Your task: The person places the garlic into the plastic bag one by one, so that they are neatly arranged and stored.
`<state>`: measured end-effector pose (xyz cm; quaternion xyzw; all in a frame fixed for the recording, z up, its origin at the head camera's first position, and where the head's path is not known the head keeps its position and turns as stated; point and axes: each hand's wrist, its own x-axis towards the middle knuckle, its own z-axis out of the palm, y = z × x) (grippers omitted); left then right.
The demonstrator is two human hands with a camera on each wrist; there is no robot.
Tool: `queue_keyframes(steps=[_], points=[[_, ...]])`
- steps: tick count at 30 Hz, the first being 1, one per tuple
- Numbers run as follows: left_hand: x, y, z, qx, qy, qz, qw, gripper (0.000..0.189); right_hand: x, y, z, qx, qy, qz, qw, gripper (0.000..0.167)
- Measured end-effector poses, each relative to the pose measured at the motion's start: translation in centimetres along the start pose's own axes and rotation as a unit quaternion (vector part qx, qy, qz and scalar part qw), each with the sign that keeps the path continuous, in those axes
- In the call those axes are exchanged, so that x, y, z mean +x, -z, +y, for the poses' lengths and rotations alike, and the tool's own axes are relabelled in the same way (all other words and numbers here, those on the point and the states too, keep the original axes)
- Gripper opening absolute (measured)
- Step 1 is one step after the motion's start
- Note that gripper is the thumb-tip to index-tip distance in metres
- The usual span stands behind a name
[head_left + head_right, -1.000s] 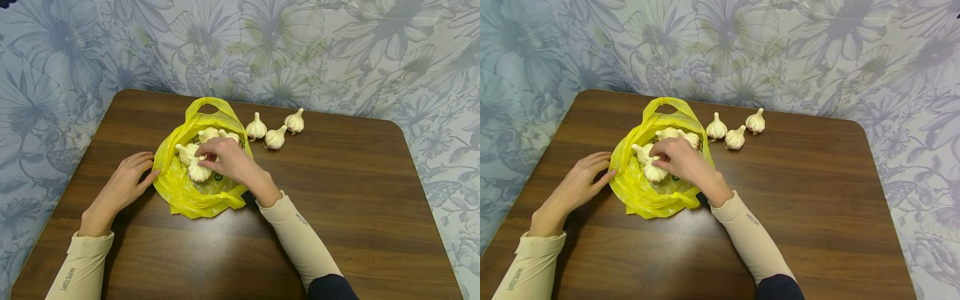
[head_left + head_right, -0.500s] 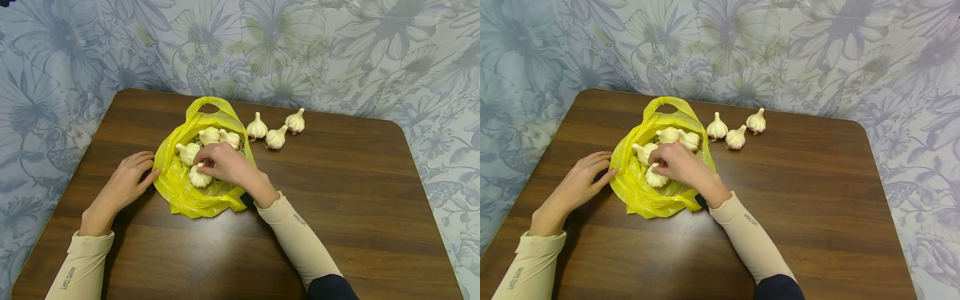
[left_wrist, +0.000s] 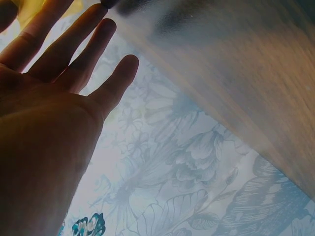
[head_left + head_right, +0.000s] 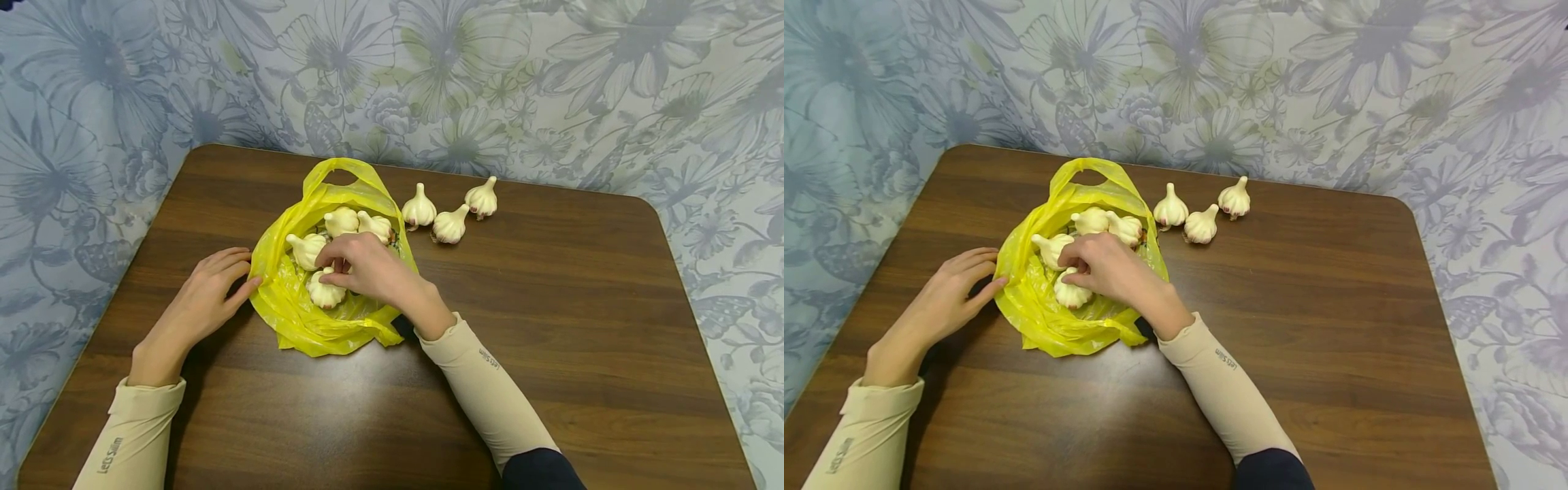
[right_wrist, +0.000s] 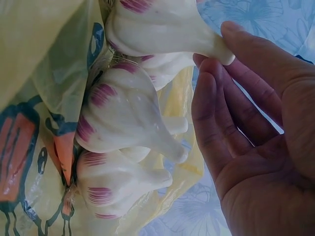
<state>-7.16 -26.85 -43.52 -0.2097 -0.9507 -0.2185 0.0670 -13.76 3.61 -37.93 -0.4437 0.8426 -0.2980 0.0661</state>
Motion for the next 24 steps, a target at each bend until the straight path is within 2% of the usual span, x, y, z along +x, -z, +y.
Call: queue_keyframes(steps=[9, 17, 24], points=[[-0.1, -0.1, 0.0, 0.003, -0.005, 0.005, 1.0, 0.029, -0.2, 0.2, 0.3, 0.004, 0.009, 0.016, 0.9998, 0.015], [-0.1, 0.0, 0.0, 0.004, -0.006, 0.006, 1.0, 0.029, -0.4, 0.6, 0.4, -0.003, 0.003, 0.026, 0.9997, 0.008], [0.0, -0.2, 0.0, 0.001, -0.01, 0.009, 0.9999, 0.028, -0.8, 1.2, 0.9, 0.006, -0.011, 0.05, 0.9987, 0.009]])
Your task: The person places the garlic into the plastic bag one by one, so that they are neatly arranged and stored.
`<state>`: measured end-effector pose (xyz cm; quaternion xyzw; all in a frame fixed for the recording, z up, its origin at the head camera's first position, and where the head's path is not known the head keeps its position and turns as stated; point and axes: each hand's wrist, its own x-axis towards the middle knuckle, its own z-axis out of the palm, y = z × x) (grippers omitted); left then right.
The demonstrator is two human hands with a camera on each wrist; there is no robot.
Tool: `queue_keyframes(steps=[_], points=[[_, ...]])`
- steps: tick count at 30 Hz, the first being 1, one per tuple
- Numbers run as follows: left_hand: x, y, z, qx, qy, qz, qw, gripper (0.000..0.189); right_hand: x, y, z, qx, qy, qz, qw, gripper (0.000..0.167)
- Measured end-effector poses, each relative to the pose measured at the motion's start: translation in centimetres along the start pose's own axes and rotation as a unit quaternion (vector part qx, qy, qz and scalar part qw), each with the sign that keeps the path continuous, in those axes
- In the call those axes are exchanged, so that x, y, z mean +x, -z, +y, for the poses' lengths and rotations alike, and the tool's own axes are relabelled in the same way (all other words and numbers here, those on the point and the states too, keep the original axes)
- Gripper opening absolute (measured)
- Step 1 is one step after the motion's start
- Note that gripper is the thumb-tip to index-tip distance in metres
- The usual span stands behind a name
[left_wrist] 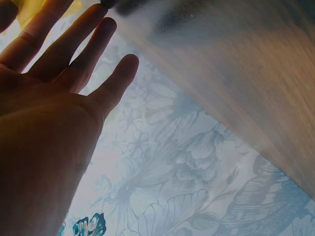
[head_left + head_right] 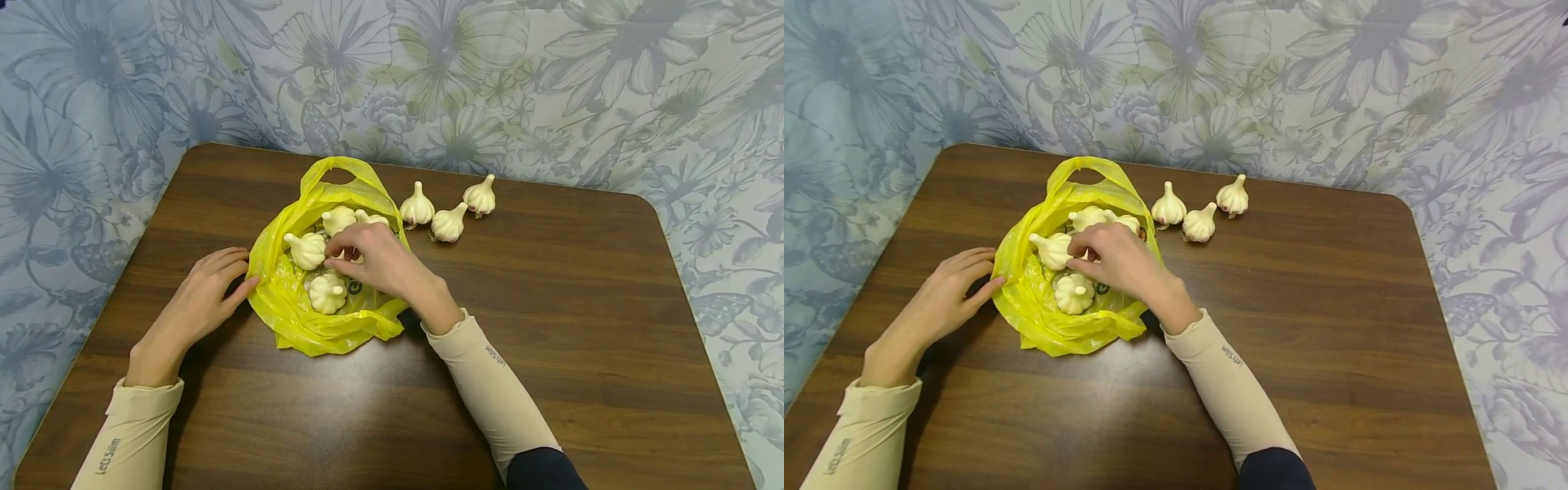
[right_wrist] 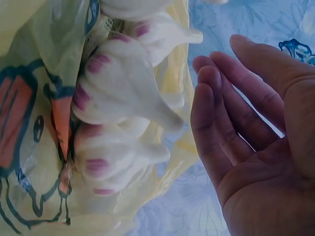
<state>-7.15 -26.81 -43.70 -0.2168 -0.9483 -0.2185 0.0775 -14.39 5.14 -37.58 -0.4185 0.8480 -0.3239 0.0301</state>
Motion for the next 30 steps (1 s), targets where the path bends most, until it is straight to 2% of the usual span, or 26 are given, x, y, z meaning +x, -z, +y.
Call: queue_keyframes(steps=[5, 13, 22, 30], points=[[-0.1, 0.1, 0.0, 0.001, 0.0, -0.002, 1.0, 0.028, -0.3, 0.7, 0.4, 0.018, -0.011, 0.03, 0.9993, 0.011], [0.1, 0.1, 0.0, 0.0, -0.002, 0.001, 1.0, 0.027, -0.9, 1.8, 1.1, 0.018, -0.011, 0.097, 0.995, 0.012], [-0.4, -0.2, -0.1, -0.009, 0.0, 0.0, 1.0, 0.025, -2.1, 2.4, 2.4, 0.021, -0.024, 0.187, 0.9819, 0.015], [0.0, -0.1, -0.1, -0.014, -0.004, 0.008, 0.9999, 0.022, -4.4, 4.1, 4.5, 0.0, -0.039, 0.25, 0.9675, 0.013]])
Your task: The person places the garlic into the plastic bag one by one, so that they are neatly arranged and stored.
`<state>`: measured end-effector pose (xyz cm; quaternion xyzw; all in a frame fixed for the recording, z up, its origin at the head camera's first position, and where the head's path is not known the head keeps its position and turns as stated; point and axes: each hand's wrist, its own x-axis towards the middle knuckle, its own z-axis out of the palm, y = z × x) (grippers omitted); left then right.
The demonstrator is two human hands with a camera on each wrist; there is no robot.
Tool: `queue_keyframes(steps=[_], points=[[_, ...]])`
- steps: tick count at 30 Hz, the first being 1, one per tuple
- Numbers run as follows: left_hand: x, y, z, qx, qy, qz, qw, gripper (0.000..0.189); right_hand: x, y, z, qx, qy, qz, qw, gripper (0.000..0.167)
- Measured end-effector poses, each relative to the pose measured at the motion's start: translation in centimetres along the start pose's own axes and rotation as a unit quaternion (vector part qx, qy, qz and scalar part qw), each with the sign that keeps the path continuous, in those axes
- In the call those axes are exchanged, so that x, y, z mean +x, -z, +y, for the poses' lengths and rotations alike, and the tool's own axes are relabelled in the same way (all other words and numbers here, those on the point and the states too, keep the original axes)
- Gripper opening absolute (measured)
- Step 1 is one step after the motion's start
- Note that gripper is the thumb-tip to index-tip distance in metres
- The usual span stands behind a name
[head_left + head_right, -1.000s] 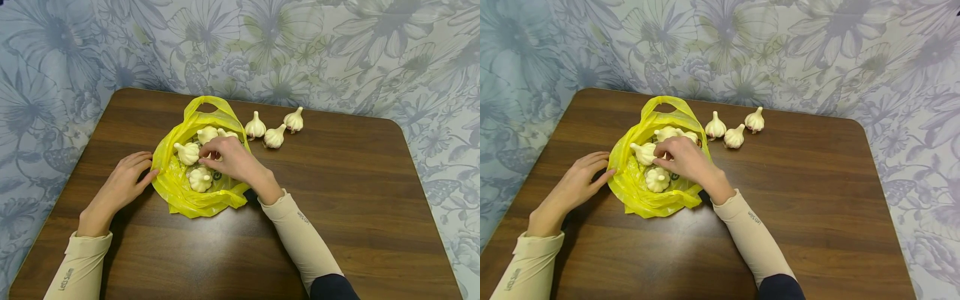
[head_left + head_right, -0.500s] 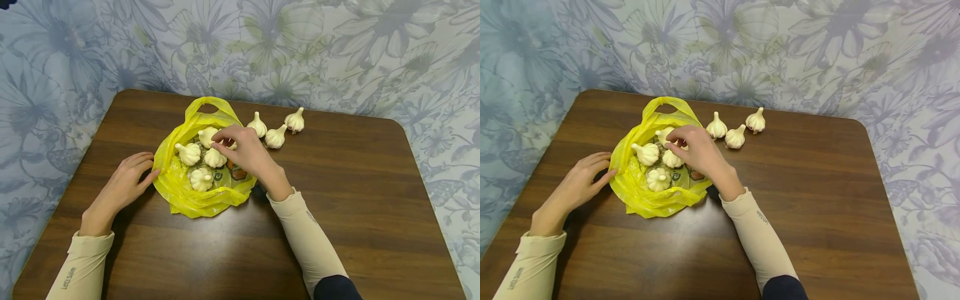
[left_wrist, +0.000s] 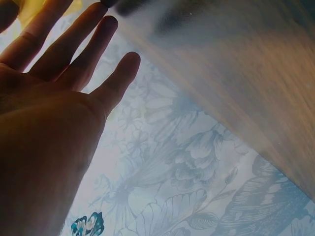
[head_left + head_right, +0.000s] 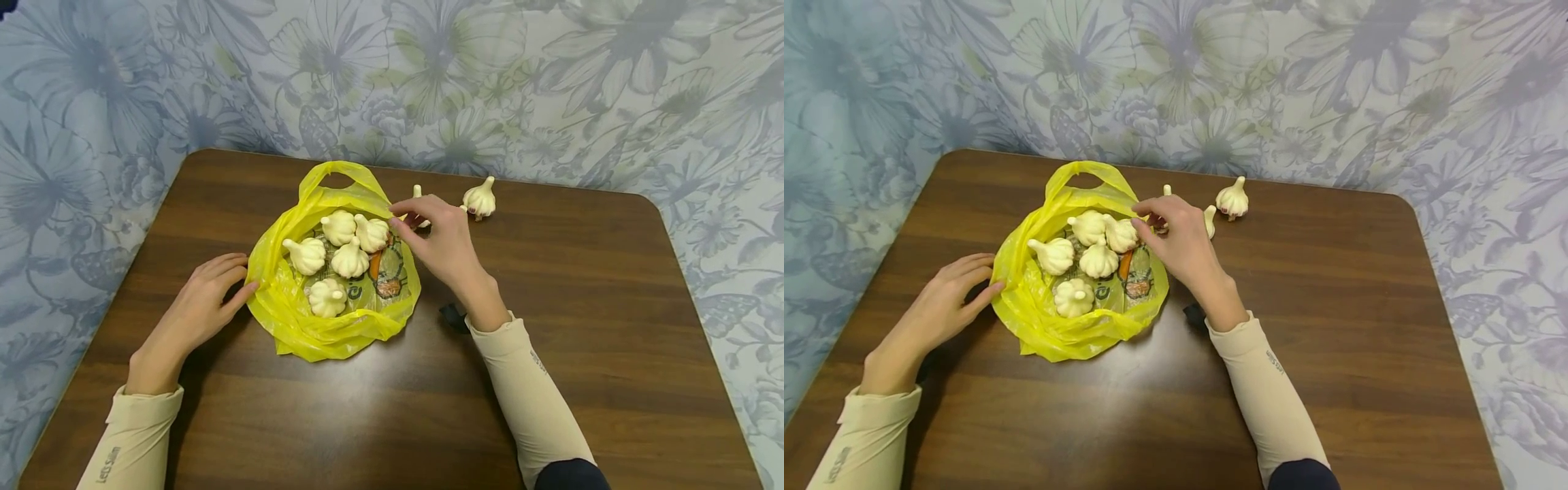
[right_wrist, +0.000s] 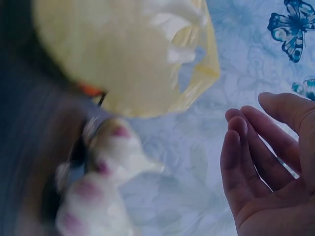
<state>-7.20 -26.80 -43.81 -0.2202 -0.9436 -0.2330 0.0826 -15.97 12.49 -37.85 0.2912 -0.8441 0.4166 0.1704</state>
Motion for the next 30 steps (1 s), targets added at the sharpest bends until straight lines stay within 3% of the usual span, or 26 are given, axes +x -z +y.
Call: queue_keyframes(steps=[10, 25, 30], points=[[0.1, 0.0, 0.0, 0.0, 0.001, 0.0, 1.0, 0.022, -1.3, 2.0, 2.1, -0.039, -0.009, 0.047, 0.9981, 0.015], [0.3, 0.3, 0.1, 0.004, 0.004, -0.002, 1.0, 0.021, -1.3, 5.2, 3.7, -0.053, -0.089, 0.155, 0.9825, 0.016], [0.1, 0.0, 0.1, -0.001, 0.005, 0.0, 1.0, 0.021, -1.5, 6.0, 4.5, -0.048, -0.111, 0.172, 0.9776, 0.016]])
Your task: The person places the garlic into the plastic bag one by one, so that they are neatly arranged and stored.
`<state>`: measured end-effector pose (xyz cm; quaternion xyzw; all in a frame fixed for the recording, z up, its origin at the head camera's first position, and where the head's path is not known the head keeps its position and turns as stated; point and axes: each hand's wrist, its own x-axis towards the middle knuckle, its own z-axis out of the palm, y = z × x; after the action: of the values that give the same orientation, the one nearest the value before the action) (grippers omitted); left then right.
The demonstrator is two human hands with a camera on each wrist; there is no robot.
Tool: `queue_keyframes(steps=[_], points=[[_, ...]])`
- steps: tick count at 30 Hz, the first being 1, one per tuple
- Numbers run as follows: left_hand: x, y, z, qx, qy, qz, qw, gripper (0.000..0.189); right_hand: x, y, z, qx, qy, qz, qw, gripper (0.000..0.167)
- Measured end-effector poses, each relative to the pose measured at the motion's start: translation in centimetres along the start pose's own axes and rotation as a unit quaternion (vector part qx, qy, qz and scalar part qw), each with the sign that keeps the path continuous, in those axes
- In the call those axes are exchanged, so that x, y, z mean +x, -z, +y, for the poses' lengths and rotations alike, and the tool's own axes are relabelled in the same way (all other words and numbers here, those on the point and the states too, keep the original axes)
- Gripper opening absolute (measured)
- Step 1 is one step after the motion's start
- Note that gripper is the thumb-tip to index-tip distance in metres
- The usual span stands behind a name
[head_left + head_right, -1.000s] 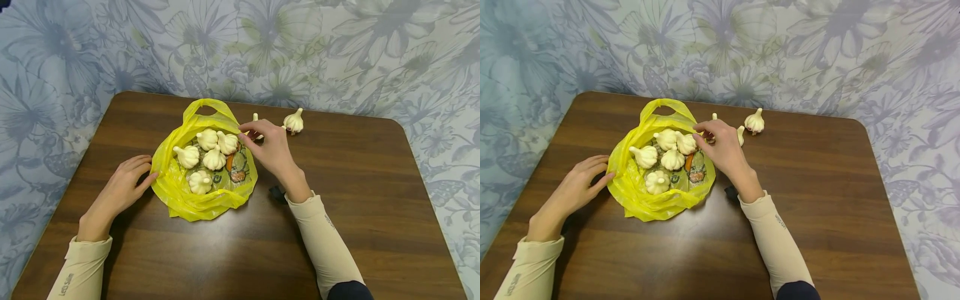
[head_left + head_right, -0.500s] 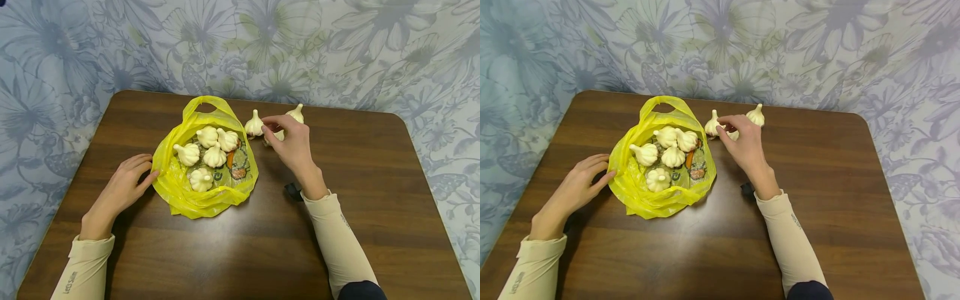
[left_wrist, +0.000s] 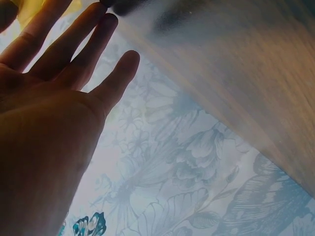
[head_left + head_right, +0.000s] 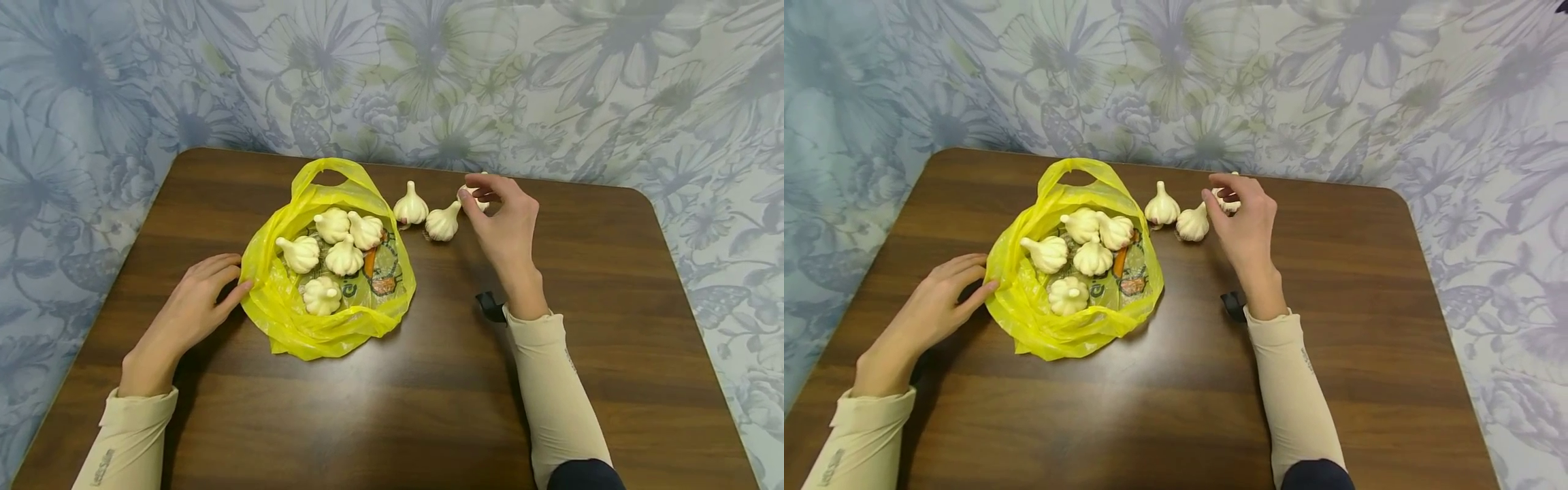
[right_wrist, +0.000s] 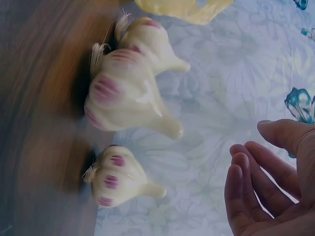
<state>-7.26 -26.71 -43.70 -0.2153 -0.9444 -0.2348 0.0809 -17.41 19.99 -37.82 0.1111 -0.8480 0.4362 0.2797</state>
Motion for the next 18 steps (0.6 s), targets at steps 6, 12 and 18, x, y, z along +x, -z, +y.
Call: queue_keyframes(steps=[6, 12, 18], points=[[0.1, 0.0, 0.0, -0.005, 0.002, 0.0, 1.0, 0.021, 0.2, 0.4, 0.8, -0.009, -0.01, 0.004, 0.9999, 0.019], [0.3, 0.0, 0.0, -0.005, -0.004, 0.003, 1.0, 0.021, 0.0, 0.3, 1.3, -0.018, -0.021, -0.009, 0.9996, 0.021], [0.1, -0.1, -0.1, -0.006, -0.001, 0.002, 1.0, 0.021, -0.4, -0.6, 1.9, -0.024, -0.026, -0.048, 0.9982, 0.023]])
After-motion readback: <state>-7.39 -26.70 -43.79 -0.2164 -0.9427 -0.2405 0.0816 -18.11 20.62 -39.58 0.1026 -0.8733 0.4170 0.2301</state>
